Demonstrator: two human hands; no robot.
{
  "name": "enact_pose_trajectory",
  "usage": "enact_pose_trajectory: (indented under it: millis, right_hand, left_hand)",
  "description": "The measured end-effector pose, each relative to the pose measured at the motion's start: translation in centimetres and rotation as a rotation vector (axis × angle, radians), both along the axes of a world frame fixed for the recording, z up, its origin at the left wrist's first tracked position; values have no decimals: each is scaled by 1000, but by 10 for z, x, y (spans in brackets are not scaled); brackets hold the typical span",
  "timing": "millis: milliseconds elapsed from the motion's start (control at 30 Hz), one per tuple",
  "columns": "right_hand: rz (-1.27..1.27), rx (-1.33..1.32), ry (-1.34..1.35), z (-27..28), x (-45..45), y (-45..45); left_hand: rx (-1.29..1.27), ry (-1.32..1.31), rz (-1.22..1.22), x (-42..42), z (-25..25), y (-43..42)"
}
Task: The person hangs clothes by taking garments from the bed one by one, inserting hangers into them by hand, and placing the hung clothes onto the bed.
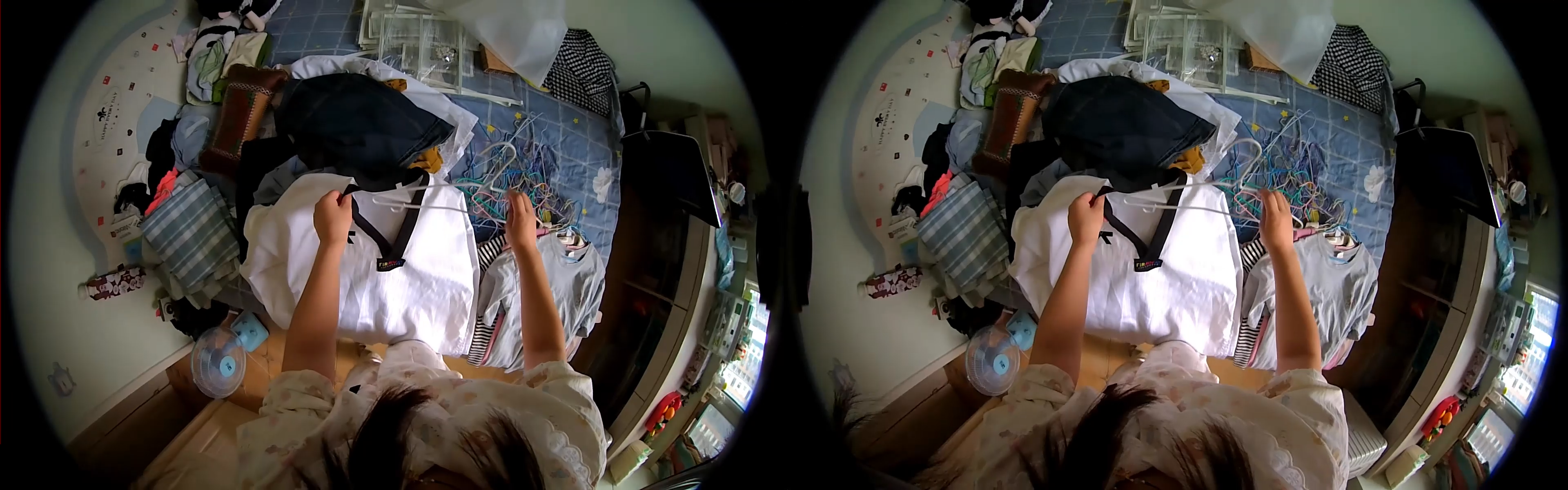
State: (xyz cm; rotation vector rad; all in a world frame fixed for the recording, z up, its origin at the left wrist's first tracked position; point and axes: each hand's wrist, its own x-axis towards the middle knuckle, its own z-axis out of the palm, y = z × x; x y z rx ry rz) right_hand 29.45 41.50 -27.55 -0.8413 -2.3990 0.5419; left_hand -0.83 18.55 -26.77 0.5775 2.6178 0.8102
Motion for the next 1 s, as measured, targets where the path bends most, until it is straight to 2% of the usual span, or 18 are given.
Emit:
enact_pose_trajectory:
  millis: [167, 333, 400, 500, 533, 633, 733, 767, 800, 867, 933, 967, 1000]
  right_hand:
    - [34, 63, -89, -1, 16, -36]
    - [135, -200, 81, -11, -32, -118]
    - [126, -334, 158, 5, -48, -154]
    - [152, -256, 291, 36, -45, -183]
    - [180, -212, 307, 50, -41, -191]
    - [233, -106, 326, 90, -18, -220]
    - [314, -243, 312, 140, 0, -257]
    - [401, -407, 175, 153, 12, -261]
    - [425, -705, -7, 178, 24, -261]
    - [473, -973, 314, 191, 42, -249]
    - [475, -738, 343, 218, 50, -249]
    - [520, -725, 354, 233, 47, -259]
    - [701, -640, 378, 245, 37, -269]
  left_hand:
    - [-50, 159, -177, 27, 35, -5]
    - [10, 319, -424, 69, 70, -34]
    - [-172, 210, -541, 81, 98, -53]
    - [150, 605, -747, 85, 144, -97]
    - [253, 637, -735, 82, 153, -111]
    - [265, 827, -800, 74, 185, -142]
    - [166, 681, -980, 65, 173, -193]
    - [289, 819, -986, 63, 181, -207]
    - [337, 857, -1006, 62, 196, -219]
    - [431, 935, -1039, 59, 223, -248]
    - [568, 978, -1082, 55, 246, -273]
    - [631, 989, -1119, 54, 259, -283]
    - [695, 996, -1156, 55, 273, -294]
